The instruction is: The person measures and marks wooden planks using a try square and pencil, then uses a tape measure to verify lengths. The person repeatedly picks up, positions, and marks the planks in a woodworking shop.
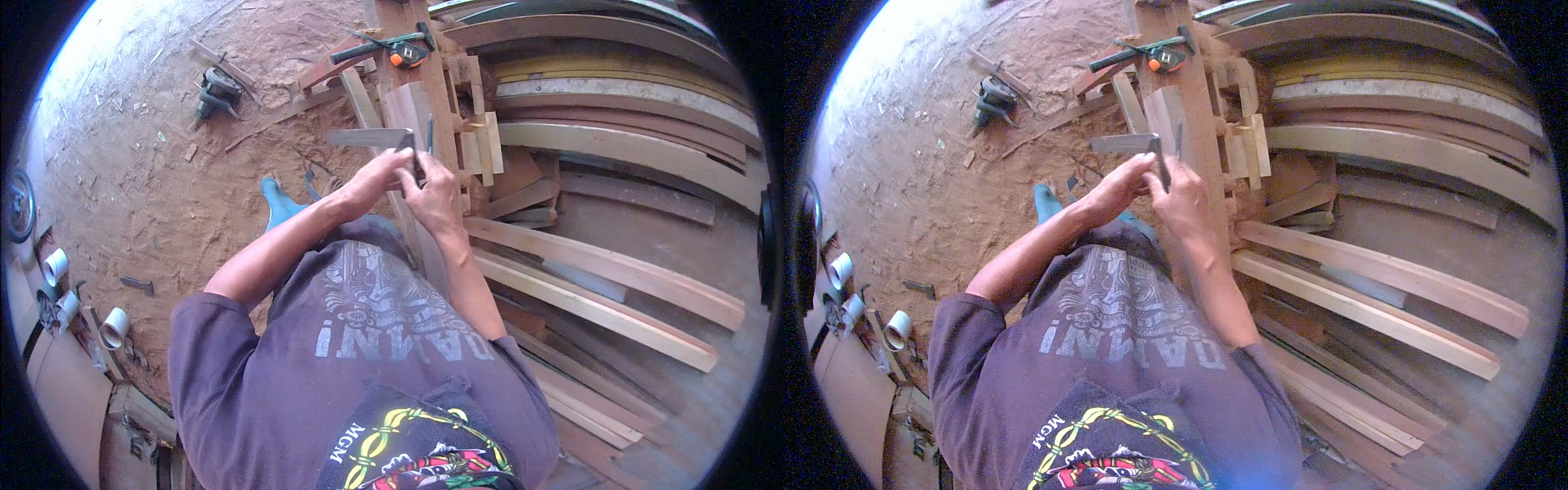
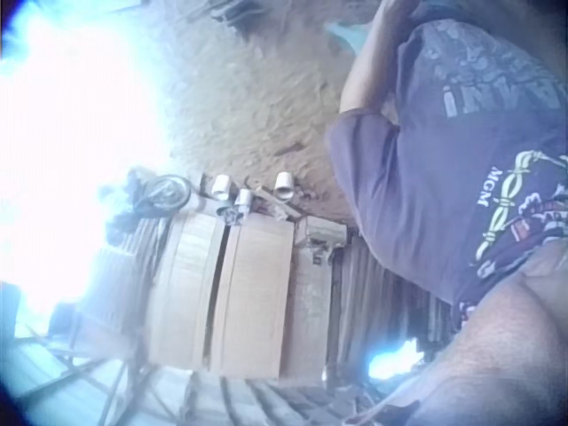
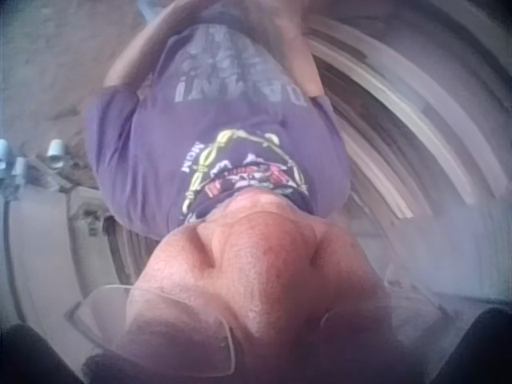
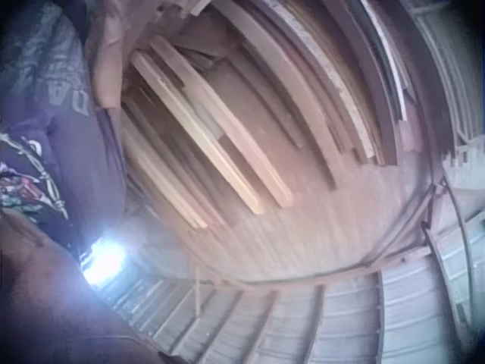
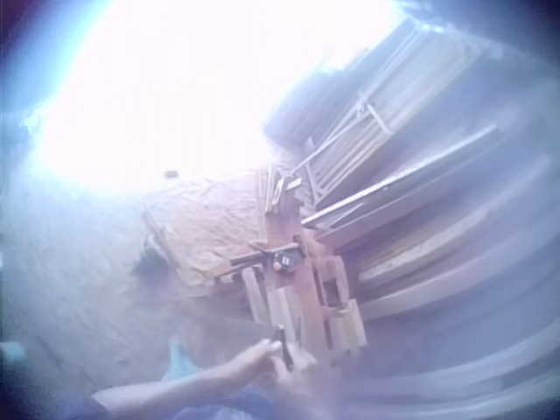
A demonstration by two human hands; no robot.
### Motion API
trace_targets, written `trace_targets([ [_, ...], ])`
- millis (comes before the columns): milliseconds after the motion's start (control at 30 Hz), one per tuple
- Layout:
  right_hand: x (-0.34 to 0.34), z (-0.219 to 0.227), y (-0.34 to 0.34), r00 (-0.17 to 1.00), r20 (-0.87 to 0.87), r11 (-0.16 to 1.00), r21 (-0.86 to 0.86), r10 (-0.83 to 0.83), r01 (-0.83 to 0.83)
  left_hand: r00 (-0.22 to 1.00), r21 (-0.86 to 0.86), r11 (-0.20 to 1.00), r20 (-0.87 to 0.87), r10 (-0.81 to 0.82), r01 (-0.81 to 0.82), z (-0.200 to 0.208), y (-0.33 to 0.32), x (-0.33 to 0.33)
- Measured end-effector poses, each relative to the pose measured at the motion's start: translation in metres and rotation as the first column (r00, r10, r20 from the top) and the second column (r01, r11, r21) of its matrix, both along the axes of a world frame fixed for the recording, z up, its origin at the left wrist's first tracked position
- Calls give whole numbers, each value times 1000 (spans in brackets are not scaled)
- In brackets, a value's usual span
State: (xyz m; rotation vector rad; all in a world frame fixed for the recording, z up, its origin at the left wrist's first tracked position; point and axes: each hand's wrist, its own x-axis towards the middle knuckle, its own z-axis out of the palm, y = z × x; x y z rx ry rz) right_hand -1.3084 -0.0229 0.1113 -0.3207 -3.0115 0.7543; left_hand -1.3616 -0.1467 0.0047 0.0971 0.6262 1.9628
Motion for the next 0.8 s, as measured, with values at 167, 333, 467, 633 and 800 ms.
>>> trace_targets([
  [167,-18,-2,28,995,-18,993,50,-102,103,973,-262,965,-221,-59,-1,-5,16,-1],
  [333,-35,-21,47,999,11,961,274,-36,32,728,-531,800,-660,-185,-279,-16,40,3],
  [467,-42,-32,49,999,28,957,286,-44,34,707,-460,818,-701,-96,-345,-25,56,3],
  [633,-42,-30,48,998,52,956,293,-32,15,686,-446,814,-723,-81,-373,-24,57,3],
  [800,-39,-25,43,998,54,953,304,-29,11,706,-439,818,-706,-58,-372,-13,48,5],
])
